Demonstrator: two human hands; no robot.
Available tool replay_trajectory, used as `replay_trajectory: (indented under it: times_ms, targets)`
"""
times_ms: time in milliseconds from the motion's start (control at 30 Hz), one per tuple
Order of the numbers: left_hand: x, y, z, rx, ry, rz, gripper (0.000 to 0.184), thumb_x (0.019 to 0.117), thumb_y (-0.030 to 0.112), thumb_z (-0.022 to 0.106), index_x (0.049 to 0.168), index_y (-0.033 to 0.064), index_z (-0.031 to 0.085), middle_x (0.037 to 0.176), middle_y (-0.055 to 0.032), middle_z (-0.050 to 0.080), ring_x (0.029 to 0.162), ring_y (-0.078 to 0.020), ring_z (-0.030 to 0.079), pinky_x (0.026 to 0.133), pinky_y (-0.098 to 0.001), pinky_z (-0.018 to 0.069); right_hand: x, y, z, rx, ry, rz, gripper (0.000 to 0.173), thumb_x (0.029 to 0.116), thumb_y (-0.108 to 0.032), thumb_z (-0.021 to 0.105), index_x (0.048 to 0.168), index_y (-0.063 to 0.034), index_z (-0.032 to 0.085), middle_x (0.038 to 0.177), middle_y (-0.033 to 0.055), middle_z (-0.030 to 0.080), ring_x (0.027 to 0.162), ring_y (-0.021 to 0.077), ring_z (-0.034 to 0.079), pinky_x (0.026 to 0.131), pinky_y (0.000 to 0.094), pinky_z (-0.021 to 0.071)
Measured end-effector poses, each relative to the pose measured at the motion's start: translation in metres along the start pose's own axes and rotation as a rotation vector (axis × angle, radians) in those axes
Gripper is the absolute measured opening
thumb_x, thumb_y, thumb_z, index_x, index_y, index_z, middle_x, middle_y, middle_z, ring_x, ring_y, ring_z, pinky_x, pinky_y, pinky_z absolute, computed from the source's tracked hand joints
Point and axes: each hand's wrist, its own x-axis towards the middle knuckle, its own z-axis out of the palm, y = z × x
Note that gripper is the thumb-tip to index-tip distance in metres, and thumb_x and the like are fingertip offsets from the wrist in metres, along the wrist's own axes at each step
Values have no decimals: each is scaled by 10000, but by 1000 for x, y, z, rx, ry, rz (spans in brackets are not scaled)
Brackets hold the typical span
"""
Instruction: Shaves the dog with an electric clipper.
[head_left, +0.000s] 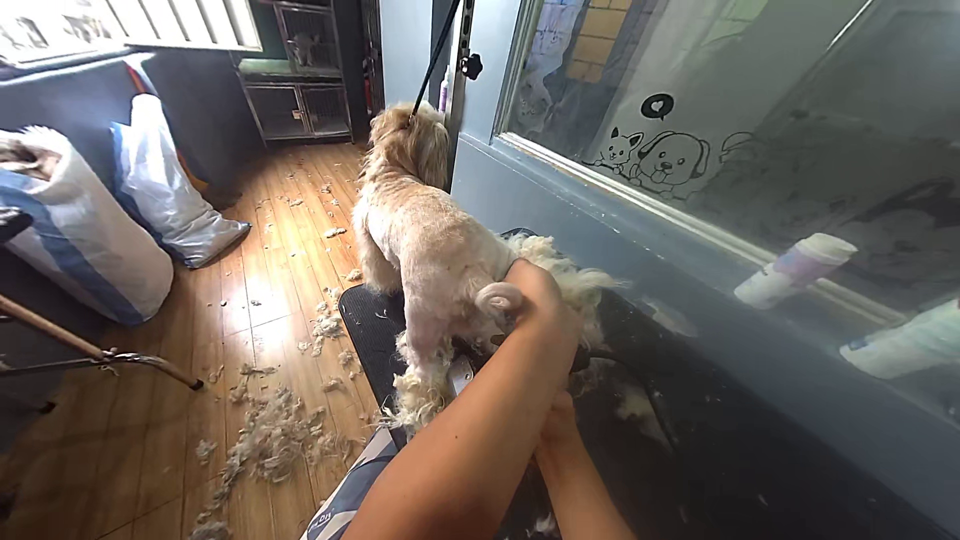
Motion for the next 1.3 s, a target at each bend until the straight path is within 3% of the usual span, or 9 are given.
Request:
replay_trajectory:
  times_ms: [300, 433, 533, 667, 833, 967, 1133, 1233, 1300]
  targets:
    - [-71, 78, 7, 442, -24, -213, 366, 1061, 247, 469, 1306, -17, 535, 1278, -219, 560, 1169, -300, 547, 946, -497, 485, -3, 0, 34, 40, 183, -147, 127, 793, -188, 784, 894, -114, 768, 788, 44, 752, 761, 100, 743, 691, 295, 629]
    - [-31, 20, 10, 198, 86, -55, 411, 987, 289, 571, 1238, -32, 525, 1178, -226, 577, 1086, -304, 588, 831, -500, 543, -8, -40, 139, -167, 582, 90, 253, 939, -73, 412, 776, -118, 599, 594, -14, 633, 564, 45, 644, 540, 227, 557]
    - [-1, -10, 18, 72, 176, -105, 460, 921, 291, 646, 1239, -12, 509, 1179, -205, 563, 1083, -298, 577, 807, -523, 536, -17, -21, 115, -264, 519, 42, 351, 1055, -73, 236, 906, -65, 554, 657, -17, 620, 619, 39, 644, 550, 220, 560]
    - [-5, -8, 20, 100, 223, -130, 512, 888, 331, 666, 1260, 18, 507, 1181, -193, 577, 1082, -297, 591, 803, -534, 544, -15, -16, 88, -524, 549, 232, 198, 1054, -14, 345, 1076, 0, 541, 786, 24, 592, 721, 41, 615, 666, 214, 550]
    - [-4, -4, 15, 67, 231, -129, 509, 869, 372, 667, 1249, 58, 541, 1147, -167, 606, 1045, -282, 620, 761, -534, 546, -2, 4, 52, -527, 444, 143, 82, 917, -58, 595, 870, -18, 648, 692, 34, 643, 620, 93, 635, 588, 269, 563]
    - [0, -6, 16, 50, 237, -89, 495, 869, 392, 658, 1225, 64, 556, 1105, -167, 616, 1005, -282, 636, 723, -537, 554, 7, 14, 2, -548, 182, 163, 256, 977, -105, 641, 1213, -13, 599, 1007, 108, 696, 896, 147, 697, 780, 324, 604]
    - [-53, 58, 12, 139, 124, -228, 374, 1017, 312, 539, 1267, 35, 574, 1245, -171, 602, 1141, -277, 580, 900, -521, 504, 12, 23, -68, -486, 169, 7, 154, 967, -138, 635, 1061, -22, 668, 846, 58, 704, 748, 135, 695, 661, 353, 618]
    - [-63, 69, 12, 184, 109, -281, 371, 1035, 292, 503, 1292, 34, 571, 1289, -170, 591, 1189, -281, 566, 942, -521, 491, 7, 0, 17, -511, 367, 244, 169, 966, -26, 539, 838, -38, 648, 648, 22, 654, 574, 87, 638, 537, 263, 547]
    - [-67, 70, 11, 214, 99, -281, 372, 1041, 298, 485, 1290, 36, 573, 1292, -174, 586, 1186, -285, 563, 935, -532, 489, 13, -31, 96, -590, 353, 542, 275, 1120, -130, 375, 1256, 32, 550, 1108, 127, 645, 975, 125, 635, 832, 300, 540]
